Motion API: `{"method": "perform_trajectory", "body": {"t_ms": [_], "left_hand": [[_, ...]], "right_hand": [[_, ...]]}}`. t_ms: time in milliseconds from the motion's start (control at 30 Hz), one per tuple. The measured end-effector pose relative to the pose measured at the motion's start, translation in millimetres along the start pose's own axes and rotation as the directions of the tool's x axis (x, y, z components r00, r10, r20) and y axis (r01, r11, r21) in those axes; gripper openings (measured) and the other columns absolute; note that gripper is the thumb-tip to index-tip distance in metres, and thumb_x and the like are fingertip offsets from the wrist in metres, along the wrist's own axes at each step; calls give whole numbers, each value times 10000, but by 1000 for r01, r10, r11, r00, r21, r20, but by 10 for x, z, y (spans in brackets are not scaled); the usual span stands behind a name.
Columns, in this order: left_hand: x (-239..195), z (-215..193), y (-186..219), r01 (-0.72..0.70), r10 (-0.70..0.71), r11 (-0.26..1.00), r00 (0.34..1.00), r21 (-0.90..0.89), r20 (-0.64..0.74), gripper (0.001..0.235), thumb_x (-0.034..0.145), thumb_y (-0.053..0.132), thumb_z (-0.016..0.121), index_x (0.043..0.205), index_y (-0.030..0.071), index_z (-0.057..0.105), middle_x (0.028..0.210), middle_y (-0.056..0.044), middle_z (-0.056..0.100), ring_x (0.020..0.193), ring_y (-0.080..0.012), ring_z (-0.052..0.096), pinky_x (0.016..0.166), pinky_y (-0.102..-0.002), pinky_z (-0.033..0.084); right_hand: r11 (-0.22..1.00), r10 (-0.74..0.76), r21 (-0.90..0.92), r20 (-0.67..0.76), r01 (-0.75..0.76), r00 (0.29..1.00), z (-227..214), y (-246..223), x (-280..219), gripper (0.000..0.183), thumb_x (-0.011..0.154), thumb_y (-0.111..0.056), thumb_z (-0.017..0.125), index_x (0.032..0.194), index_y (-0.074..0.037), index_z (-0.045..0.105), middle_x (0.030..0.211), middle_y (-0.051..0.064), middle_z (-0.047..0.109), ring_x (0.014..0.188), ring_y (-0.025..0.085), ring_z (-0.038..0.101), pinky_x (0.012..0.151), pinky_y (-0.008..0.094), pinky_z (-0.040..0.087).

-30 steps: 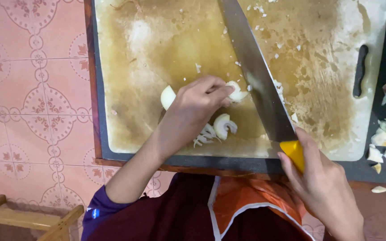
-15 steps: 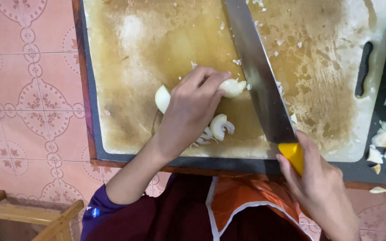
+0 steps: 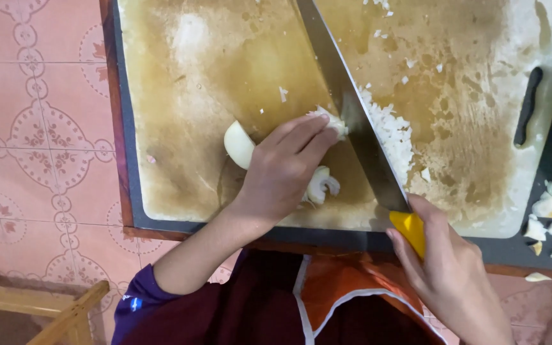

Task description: The person chops a white onion into small pieces using a large knife with a yellow handle on a wooden cutting board. They hold the onion with their left hand and slice it repeatedly, occasionally gathering the chopped pieces. A green bowl containing whole onions and a metal bowl with shredded ingredients are visible nearby.

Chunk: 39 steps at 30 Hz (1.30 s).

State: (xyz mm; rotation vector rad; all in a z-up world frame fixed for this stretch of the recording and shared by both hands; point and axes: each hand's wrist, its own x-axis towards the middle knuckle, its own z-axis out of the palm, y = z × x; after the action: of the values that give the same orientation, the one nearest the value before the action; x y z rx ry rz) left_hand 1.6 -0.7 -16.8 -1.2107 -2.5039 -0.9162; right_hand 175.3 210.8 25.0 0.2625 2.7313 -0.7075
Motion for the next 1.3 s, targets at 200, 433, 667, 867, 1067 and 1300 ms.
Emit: {"method": "perform_trajectory", "body": {"t_ms": [200,433,667,867,1067,1300], "left_hand": [[51,-9,3,-43,43,999,999,31,0,163,960,-173,638,1083,-76,682,1125,-194,604,1004,-351,691,977,-390,581],[125,-22,-77,-168,169,969,986,182,7,122,1024,-86,591,1026,-76,713,1000,-163,664,981,-288,682,1094,-352,556],[145,-54,-140,-177,170,971,984,159,57,125,997,-56,597,1044,-75,712,994,-189,668,962,-305,658,1041,-345,581],[137,-105,-150,-153,161,977,986,149,-41,54,986,-76,678,976,-76,731,943,-157,673,941,-298,690,973,-321,634],[94,-64,-122,-105,116,976,992,190,-51,155,1026,-6,618,989,-38,765,1026,-180,715,1021,-296,704,1048,-318,595],[75,-1,-109,-73,89,984,991,160,-95,128,995,-42,638,945,-27,754,1013,-168,704,1024,-290,719,1022,-316,611]], "right_hand": [[996,44,-84,113,-34,993,-12,-8,46,612,933,-310,626,1409,-52,340,880,219,685,644,527,687,504,575,523],[990,51,-134,-14,-53,999,-129,-88,56,605,901,-234,649,1466,-131,457,1363,86,625,664,376,735,539,460,552],[916,290,-318,98,-246,952,-149,-61,36,564,882,-407,671,1383,-234,477,765,129,736,653,467,709,507,547,517],[857,60,-515,76,-13,995,-203,116,-63,668,885,-446,646,1443,-116,489,882,82,734,563,334,725,432,465,521],[929,296,-273,142,-250,944,-158,-419,611,533,970,-340,624,1320,-15,387,740,327,676,710,607,652,502,604,457],[744,650,-435,294,-508,701,-388,-540,469,606,915,-485,583,1386,-205,323,873,348,740,1052,568,642,803,515,559]]}}
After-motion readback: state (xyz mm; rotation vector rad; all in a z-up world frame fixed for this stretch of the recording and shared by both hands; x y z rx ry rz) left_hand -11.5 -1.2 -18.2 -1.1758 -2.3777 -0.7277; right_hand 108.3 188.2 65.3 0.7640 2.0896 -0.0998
